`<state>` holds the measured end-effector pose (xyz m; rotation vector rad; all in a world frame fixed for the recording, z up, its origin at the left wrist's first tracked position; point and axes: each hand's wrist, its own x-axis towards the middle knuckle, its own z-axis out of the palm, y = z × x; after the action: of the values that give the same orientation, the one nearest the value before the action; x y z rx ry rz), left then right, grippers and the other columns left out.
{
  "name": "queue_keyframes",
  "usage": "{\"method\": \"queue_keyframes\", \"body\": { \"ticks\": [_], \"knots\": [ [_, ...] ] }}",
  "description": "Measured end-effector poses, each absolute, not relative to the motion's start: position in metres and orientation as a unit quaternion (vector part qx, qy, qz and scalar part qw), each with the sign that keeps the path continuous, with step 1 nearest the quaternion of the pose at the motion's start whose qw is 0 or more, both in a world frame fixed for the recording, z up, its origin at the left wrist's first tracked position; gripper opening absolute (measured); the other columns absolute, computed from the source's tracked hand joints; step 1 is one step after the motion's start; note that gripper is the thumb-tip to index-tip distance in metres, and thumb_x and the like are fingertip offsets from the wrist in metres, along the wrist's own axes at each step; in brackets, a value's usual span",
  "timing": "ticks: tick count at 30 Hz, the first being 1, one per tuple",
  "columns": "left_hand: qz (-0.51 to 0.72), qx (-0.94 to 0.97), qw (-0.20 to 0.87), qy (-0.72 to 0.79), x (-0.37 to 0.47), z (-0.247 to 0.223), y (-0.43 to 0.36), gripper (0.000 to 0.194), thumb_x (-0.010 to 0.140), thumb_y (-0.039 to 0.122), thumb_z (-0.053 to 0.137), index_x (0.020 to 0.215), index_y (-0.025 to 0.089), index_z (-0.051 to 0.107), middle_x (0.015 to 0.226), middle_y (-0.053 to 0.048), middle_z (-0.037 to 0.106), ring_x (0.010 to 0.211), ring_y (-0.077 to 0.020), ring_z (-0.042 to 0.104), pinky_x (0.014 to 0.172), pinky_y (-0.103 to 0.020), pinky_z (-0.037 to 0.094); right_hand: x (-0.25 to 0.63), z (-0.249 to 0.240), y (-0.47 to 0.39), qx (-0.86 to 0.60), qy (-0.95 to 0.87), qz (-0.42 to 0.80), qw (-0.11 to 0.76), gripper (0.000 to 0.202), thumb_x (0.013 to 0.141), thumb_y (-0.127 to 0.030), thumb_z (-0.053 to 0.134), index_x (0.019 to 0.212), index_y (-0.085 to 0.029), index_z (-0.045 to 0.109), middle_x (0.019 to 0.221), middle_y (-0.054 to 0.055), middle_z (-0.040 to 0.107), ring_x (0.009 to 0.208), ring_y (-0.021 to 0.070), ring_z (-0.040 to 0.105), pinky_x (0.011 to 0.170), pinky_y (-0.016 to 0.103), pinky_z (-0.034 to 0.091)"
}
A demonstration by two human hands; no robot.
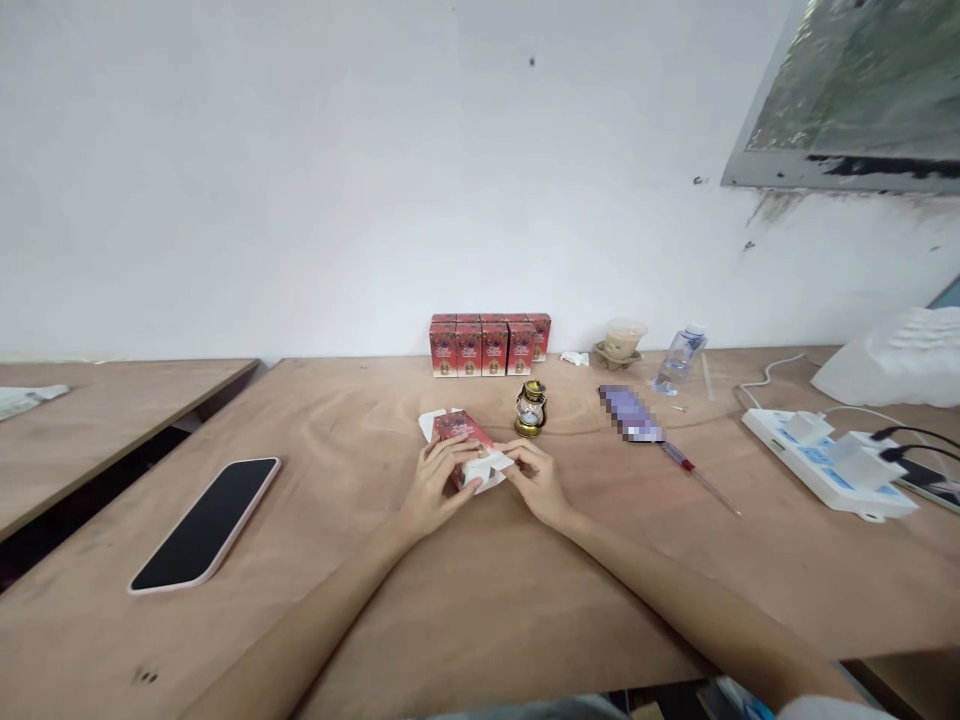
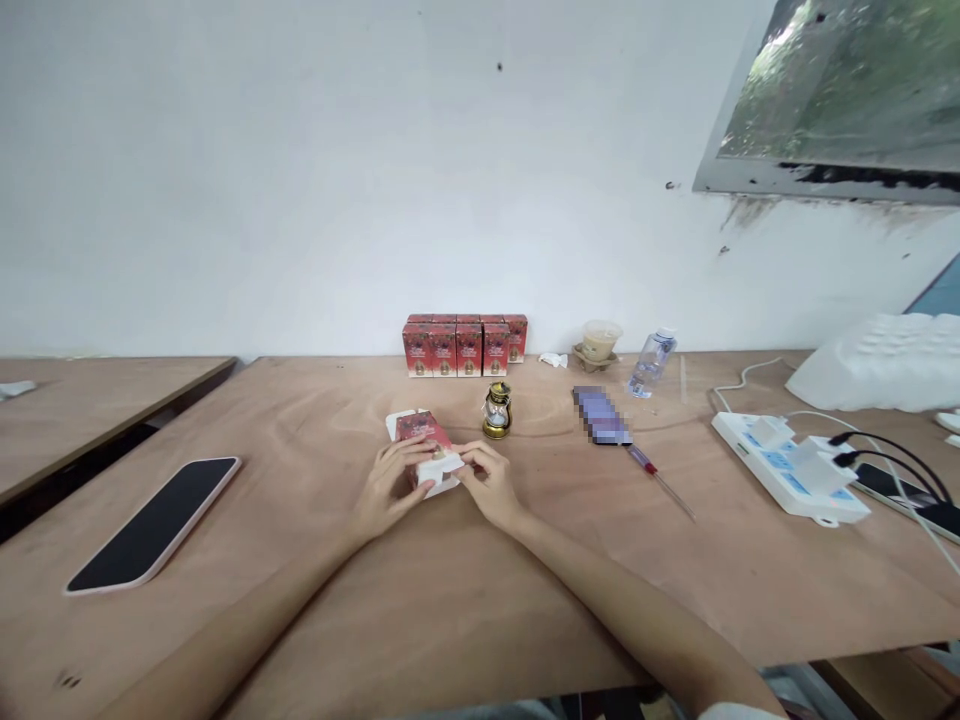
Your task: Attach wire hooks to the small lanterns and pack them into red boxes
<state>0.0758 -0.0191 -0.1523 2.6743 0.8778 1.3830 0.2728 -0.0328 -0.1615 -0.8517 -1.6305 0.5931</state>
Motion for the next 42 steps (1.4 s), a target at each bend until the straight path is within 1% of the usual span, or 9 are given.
{"method": "queue_keyframes", "body": {
  "ticks": [4,7,11,16,18,28,35,38,42],
  "knots": [
    [0.523,0.800,0.014,0.295,0.078,-0.156,-0.016,0.033,0.085,0.021,0.056,0.115,0.021,0.045,0.116,-0.012,0.060,0.117,-0.0226,0.054,0.095,-0.043,0.045,0.273,-0.159,-0.037,-0.303,-0.746,0.227,0.548,0.024,0.090,-0.032,0.046,0.093,-0.019,0.066,0.104,0.012,0.064,0.099,0.0213,0.061,0.088,0.036,0.047],
    [0.588,0.747,-0.022,0.309,0.076,-0.156,-0.015,0.026,0.082,0.022,0.061,0.104,0.021,0.046,0.112,-0.010,0.057,0.110,-0.0217,0.057,0.089,-0.040,0.049,0.274,-0.160,-0.037,-0.279,-0.757,0.240,0.539,0.026,0.091,-0.032,0.044,0.102,-0.019,0.064,0.111,0.014,0.061,0.106,0.0222,0.059,0.093,0.038,0.046],
    [0.545,0.775,-0.070,0.311,0.071,-0.151,-0.017,0.013,0.084,0.023,0.057,0.094,0.022,0.049,0.104,-0.008,0.057,0.101,-0.0206,0.059,0.084,-0.038,0.050,0.275,-0.163,-0.033,-0.258,-0.732,0.318,0.544,0.032,0.088,-0.036,0.051,0.114,-0.021,0.061,0.118,0.013,0.055,0.113,0.0232,0.055,0.090,0.036,0.048],
    [0.436,0.838,-0.155,0.290,0.074,-0.147,-0.022,0.058,0.073,0.045,0.065,0.123,0.024,0.043,0.127,-0.016,0.050,0.120,-0.0323,0.048,0.099,-0.052,0.036,0.273,-0.167,-0.026,-0.315,-0.669,0.314,0.596,0.021,0.083,-0.031,0.059,0.100,-0.024,0.069,0.097,0.007,0.064,0.093,0.0193,0.062,0.080,0.032,0.052],
    [0.421,0.838,-0.177,0.297,0.078,-0.148,-0.023,0.064,0.072,0.046,0.066,0.127,0.025,0.041,0.131,-0.017,0.047,0.122,-0.0330,0.047,0.102,-0.054,0.031,0.272,-0.168,-0.026,-0.329,-0.667,0.292,0.601,0.018,0.082,-0.026,0.059,0.096,-0.025,0.071,0.090,0.005,0.066,0.086,0.0184,0.063,0.075,0.030,0.052],
    [0.457,0.813,-0.215,0.289,0.082,-0.146,-0.024,0.035,0.074,0.033,0.066,0.107,0.029,0.055,0.116,-0.010,0.055,0.108,-0.0263,0.053,0.095,-0.046,0.032,0.266,-0.178,-0.037,-0.266,-0.772,-0.032,0.577,0.043,0.087,-0.016,0.051,0.127,-0.032,0.048,0.082,0.002,0.064,0.071,0.0157,0.060,0.065,0.028,0.051],
    [0.431,0.819,-0.214,0.313,0.081,-0.143,-0.027,0.024,0.075,0.032,0.062,0.099,0.028,0.060,0.109,-0.008,0.060,0.100,-0.0259,0.054,0.093,-0.047,0.029,0.271,-0.167,-0.042,-0.271,-0.806,0.094,0.518,0.044,0.093,-0.031,0.039,0.135,-0.021,0.037,0.115,0.012,0.062,0.095,0.0200,0.063,0.082,0.034,0.052],
    [0.440,0.809,-0.220,0.321,0.079,-0.143,-0.027,0.021,0.074,0.031,0.062,0.095,0.027,0.060,0.107,-0.008,0.060,0.098,-0.0253,0.055,0.092,-0.046,0.030,0.273,-0.161,-0.045,-0.249,-0.814,0.123,0.510,0.040,0.095,-0.028,0.033,0.133,-0.022,0.042,0.112,0.010,0.063,0.100,0.0189,0.061,0.086,0.033,0.050],
    [0.415,0.824,-0.210,0.322,0.080,-0.147,-0.026,0.021,0.074,0.033,0.061,0.095,0.028,0.061,0.107,-0.007,0.060,0.099,-0.0259,0.054,0.094,-0.047,0.027,0.270,-0.160,-0.041,-0.278,-0.788,0.179,0.519,0.026,0.091,-0.029,0.048,0.115,-0.024,0.055,0.115,0.009,0.061,0.106,0.0186,0.060,0.091,0.035,0.050]
  ]
}}
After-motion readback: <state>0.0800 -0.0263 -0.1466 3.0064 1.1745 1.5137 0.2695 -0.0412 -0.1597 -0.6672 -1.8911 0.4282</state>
